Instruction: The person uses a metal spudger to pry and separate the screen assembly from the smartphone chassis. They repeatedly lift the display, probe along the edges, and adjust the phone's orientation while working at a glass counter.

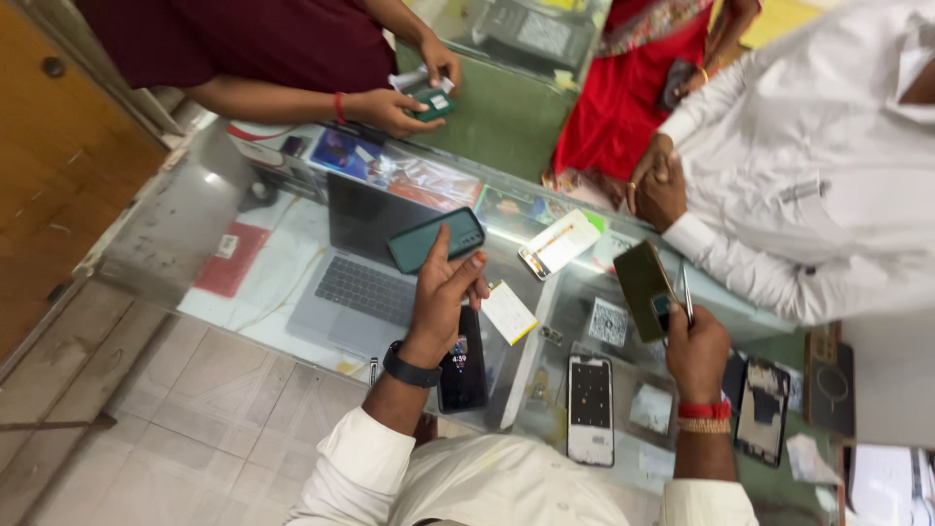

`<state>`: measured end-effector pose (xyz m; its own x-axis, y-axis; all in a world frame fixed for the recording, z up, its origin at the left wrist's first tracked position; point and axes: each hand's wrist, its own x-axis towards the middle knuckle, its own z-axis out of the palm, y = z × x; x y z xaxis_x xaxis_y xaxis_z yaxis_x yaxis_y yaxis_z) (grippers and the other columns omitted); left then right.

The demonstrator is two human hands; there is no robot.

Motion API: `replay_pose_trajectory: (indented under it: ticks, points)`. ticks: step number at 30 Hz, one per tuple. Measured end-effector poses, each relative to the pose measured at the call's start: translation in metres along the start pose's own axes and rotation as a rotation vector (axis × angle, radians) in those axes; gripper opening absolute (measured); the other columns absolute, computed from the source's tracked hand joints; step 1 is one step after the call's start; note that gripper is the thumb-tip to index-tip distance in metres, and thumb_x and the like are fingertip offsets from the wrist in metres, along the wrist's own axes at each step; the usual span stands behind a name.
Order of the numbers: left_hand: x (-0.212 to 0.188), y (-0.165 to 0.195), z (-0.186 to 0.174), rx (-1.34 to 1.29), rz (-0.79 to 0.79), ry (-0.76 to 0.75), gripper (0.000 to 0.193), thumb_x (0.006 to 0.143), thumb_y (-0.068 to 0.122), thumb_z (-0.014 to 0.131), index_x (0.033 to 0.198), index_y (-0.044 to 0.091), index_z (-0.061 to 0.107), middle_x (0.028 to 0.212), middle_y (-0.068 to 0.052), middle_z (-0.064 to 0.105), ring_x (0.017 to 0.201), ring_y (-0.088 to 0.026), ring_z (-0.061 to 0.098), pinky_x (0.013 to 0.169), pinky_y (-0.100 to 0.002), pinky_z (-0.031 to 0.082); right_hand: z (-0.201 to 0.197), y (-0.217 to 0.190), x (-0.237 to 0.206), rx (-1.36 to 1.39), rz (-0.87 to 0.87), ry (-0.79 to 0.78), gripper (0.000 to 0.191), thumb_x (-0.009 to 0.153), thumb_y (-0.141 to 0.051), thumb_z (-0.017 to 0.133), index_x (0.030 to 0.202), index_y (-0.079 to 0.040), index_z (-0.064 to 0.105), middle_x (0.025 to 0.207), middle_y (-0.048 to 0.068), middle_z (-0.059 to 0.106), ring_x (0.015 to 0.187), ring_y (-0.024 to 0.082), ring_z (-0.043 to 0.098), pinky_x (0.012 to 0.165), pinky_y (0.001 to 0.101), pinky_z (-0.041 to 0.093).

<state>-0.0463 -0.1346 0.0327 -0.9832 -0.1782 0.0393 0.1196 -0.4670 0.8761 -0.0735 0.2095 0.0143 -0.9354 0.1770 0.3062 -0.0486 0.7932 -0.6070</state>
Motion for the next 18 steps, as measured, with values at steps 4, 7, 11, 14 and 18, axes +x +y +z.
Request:
replay_pose_trajectory:
  ticks: [4,7,11,14,18]
  points:
    - [0.000,0.003,-0.013,-0.069,-0.075,0.020,0.097,0.097,0.029,0.067,0.162,-0.004,0.003,0.065,-0.005,0.060,0.053,-0.009,0.055,0.050,-0.022,0.044,-0.001,-0.004,-0.001,-0.185,-0.034,0.033,0.032,0.106,-0.031,0.060,0.099,-0.002,0.073,0.083,0.023,0.069,0.076,0.045,0.067,0.070,0.0528,0.052]
    - [0.001,0.002,-0.019,-0.111,-0.120,0.026,0.095,0.097,0.028,0.067,0.162,-0.004,0.005,0.067,-0.003,0.058,0.056,-0.009,0.057,0.050,-0.022,0.045,0.000,-0.007,-0.003,-0.270,-0.031,0.054,0.033,0.106,-0.034,0.061,0.097,-0.004,0.073,0.081,0.023,0.069,0.076,0.047,0.067,0.070,0.0547,0.052]
    - [0.001,0.002,-0.026,-0.100,-0.137,0.040,0.092,0.097,0.027,0.066,0.161,-0.005,0.008,0.067,-0.003,0.057,0.055,-0.008,0.056,0.047,-0.022,0.044,0.002,-0.009,-0.008,-0.330,-0.042,0.057,0.031,0.107,-0.035,0.061,0.099,-0.007,0.073,0.078,0.021,0.069,0.073,0.045,0.067,0.068,0.0537,0.052]
    - [0.002,0.002,-0.029,-0.120,-0.161,0.066,0.092,0.095,0.025,0.067,0.160,-0.004,0.010,0.076,0.001,0.061,0.057,-0.008,0.057,0.047,-0.022,0.044,0.004,-0.010,-0.013,-0.319,-0.112,0.086,0.026,0.106,-0.033,0.061,0.104,-0.010,0.073,0.077,0.019,0.070,0.070,0.042,0.067,0.065,0.0509,0.053]
    - [0.001,0.003,-0.033,-0.075,-0.163,0.043,0.088,0.097,0.026,0.067,0.161,-0.005,0.014,0.067,-0.002,0.056,0.056,-0.008,0.056,0.047,-0.022,0.044,0.008,-0.010,-0.019,-0.379,-0.161,0.121,0.022,0.106,-0.030,0.063,0.107,-0.012,0.073,0.080,0.017,0.071,0.068,0.039,0.068,0.063,0.0471,0.053]
